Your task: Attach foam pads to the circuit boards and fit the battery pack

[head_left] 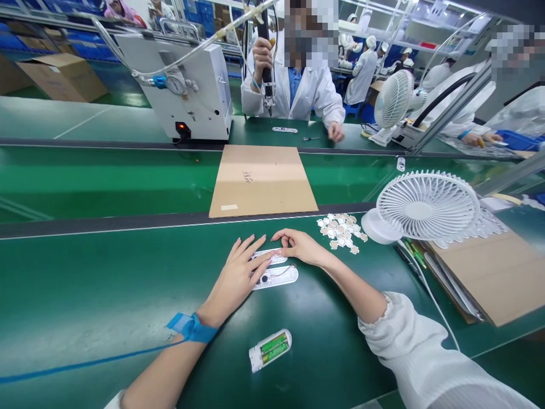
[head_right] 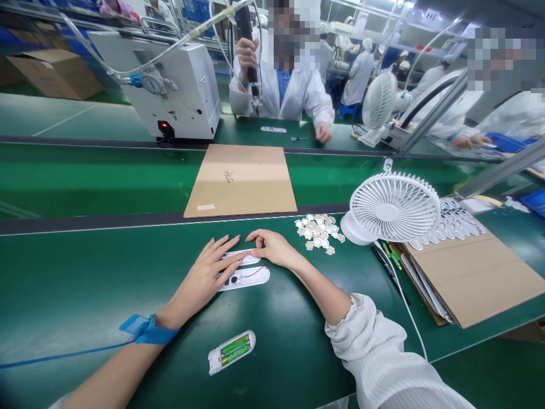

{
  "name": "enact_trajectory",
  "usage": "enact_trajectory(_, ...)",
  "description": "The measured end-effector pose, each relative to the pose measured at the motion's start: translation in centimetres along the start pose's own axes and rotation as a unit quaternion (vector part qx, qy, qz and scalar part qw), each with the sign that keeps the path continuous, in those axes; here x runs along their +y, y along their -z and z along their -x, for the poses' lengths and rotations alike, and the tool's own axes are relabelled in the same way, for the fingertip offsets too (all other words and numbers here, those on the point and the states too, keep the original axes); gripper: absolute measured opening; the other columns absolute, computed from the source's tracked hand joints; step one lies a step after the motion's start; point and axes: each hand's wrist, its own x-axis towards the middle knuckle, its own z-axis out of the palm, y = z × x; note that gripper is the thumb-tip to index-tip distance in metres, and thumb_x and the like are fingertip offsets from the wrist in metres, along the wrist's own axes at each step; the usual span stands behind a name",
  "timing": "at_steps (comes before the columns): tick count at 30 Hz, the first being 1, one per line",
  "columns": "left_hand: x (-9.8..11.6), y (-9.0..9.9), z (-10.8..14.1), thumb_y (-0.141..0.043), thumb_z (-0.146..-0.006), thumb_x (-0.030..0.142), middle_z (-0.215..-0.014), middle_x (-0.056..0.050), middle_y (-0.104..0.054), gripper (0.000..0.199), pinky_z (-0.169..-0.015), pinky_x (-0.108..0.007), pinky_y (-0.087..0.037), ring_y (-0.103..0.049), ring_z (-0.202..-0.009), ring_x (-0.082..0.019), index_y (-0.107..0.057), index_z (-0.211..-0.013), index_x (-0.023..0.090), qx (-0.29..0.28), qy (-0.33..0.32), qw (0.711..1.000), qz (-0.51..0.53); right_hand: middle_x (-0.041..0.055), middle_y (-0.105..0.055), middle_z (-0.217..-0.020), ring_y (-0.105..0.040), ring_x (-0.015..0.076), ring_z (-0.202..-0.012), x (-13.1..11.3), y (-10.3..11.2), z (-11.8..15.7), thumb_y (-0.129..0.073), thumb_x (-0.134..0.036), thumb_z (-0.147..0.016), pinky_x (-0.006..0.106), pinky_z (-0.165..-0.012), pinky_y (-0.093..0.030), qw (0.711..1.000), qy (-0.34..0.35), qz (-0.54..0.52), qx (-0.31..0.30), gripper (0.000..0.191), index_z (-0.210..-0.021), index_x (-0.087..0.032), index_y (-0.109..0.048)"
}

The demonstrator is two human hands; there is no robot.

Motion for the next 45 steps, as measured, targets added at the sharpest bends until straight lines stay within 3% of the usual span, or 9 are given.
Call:
enact_trajectory(9, -0.1, 0.3, -0.1, -0.027, -0.100, 0.050, -0.134, -0.001, -0.054, 0.047, -0.110, -0.060, -0.032, -0.038, -0.134, -0.031, -0.063, -0.121, 0.029, -0.002, 0.010, 1.000, 0.015, -0.0076, -0.048, -0.067, -0.042, 0.0091, -0.061, -0.4, -0.4, 0.1, -0.069, -0.006, -0.078, 0.021, -0.057, -0.031, 1.000, 0.005, 0.023, 0.019, 0.027, -0.102, -0.016, -0.063)
enact_trajectory(13, -0.3, 0.4, -0.2, -0.024, -0.100, 0.052, -0.135, -0.002, -0.053, 0.050, -0.111, -0.060, -0.031, -0.038, -0.134, -0.030, -0.063, -0.121, 0.029, -0.011, 0.015, 1.000, 0.022, -0.0058, -0.053, -0.070, -0.046, 0.0108, -0.061, -0.6, 0.7, 1.3, -0.065, -0.014, -0.084, 0.022, -0.058, -0.036, 0.993, 0.006, 0.078, 0.089, 0.015, -0.099, -0.019, -0.063)
enact_trajectory(19, -0.3, 0.4, -0.4, -0.018, -0.098, 0.058, -0.136, -0.001, -0.051, 0.058, -0.112, -0.058, -0.028, -0.038, -0.134, -0.028, -0.063, -0.121, 0.031, -0.015, 0.033, 0.998, 0.054, 0.0041, -0.059, -0.078, -0.048, 0.0227, -0.077, 2.2, 3.7, 6.4, -0.064, -0.015, -0.083, 0.034, -0.072, -0.034, 0.923, -0.023, 0.271, 0.271, 0.004, -0.083, -0.017, -0.061)
enact_trajectory(23, -0.2, 0.4, -0.4, -0.018, -0.097, 0.062, -0.135, 0.000, -0.052, 0.060, -0.113, -0.057, -0.026, -0.037, -0.135, -0.027, -0.064, -0.119, 0.031, -0.017, 0.047, 0.996, 0.079, 0.0102, -0.057, -0.092, -0.045, 0.0273, -0.085, 4.6, 3.0, 8.5, -0.062, -0.027, -0.088, 0.036, -0.073, -0.032, 0.879, -0.015, 0.350, 0.322, 0.012, -0.093, -0.015, -0.062)
enact_trajectory(27, -0.2, 0.2, -0.3, -0.020, -0.097, 0.062, -0.135, 0.000, -0.053, 0.057, -0.114, -0.056, -0.026, -0.037, -0.135, -0.027, -0.064, -0.118, 0.033, -0.006, 0.058, 0.994, 0.090, 0.0091, -0.055, -0.092, -0.044, 0.0257, -0.085, 5.3, 2.1, 8.7, -0.047, -0.035, -0.097, 0.036, -0.072, -0.031, 0.865, 0.015, 0.384, 0.322, 0.024, -0.087, -0.018, -0.062)
enact_trajectory(33, -0.5, 0.0, -0.3, -0.024, -0.097, 0.059, -0.135, 0.001, -0.052, 0.052, -0.113, -0.058, -0.027, -0.037, -0.134, -0.028, -0.063, -0.119, 0.033, -0.007, 0.044, 0.995, 0.089, 0.0110, -0.055, -0.089, -0.043, 0.0269, -0.085, 4.7, 2.0, 7.8, -0.042, -0.029, -0.097, 0.038, -0.072, -0.029, 0.878, 0.050, 0.379, 0.288, 0.023, -0.084, -0.017, -0.057)
enact_trajectory(37, -0.5, 0.1, -0.3, -0.028, -0.099, 0.053, -0.135, 0.000, -0.052, 0.045, -0.112, -0.057, -0.029, -0.038, -0.134, -0.028, -0.064, -0.118, 0.034, -0.002, 0.036, 0.996, 0.081, 0.0126, -0.056, -0.089, -0.044, 0.0278, -0.084, 4.1, 1.3, 6.7, -0.037, -0.019, -0.093, 0.042, -0.075, -0.028, 0.903, 0.067, 0.319, 0.281, 0.020, -0.079, -0.017, -0.052)
enact_trajectory(41, -0.4, 0.1, -0.2, -0.030, -0.100, 0.049, -0.135, -0.001, -0.053, 0.042, -0.111, -0.058, -0.030, -0.039, -0.133, -0.028, -0.065, -0.117, 0.033, -0.003, 0.036, 0.997, 0.075, 0.0089, -0.054, -0.081, -0.047, 0.0247, -0.080, 2.7, 0.8, 5.3, -0.035, -0.022, -0.093, 0.042, -0.077, -0.033, 0.940, 0.080, 0.186, 0.276, 0.018, -0.079, -0.019, -0.046)
enact_trajectory(45, -0.4, 0.1, -0.1, -0.035, -0.100, 0.045, -0.134, 0.000, -0.053, 0.037, -0.111, -0.059, -0.030, -0.040, -0.133, -0.028, -0.066, -0.116, 0.032, -0.001, 0.032, 0.997, 0.071, 0.0033, -0.056, -0.075, -0.051, 0.0173, -0.062, 1.7, 0.5, 3.4, -0.035, -0.038, -0.095, 0.033, -0.061, -0.044, 0.974, 0.083, -0.015, 0.211, 0.026, -0.106, -0.018, -0.049)
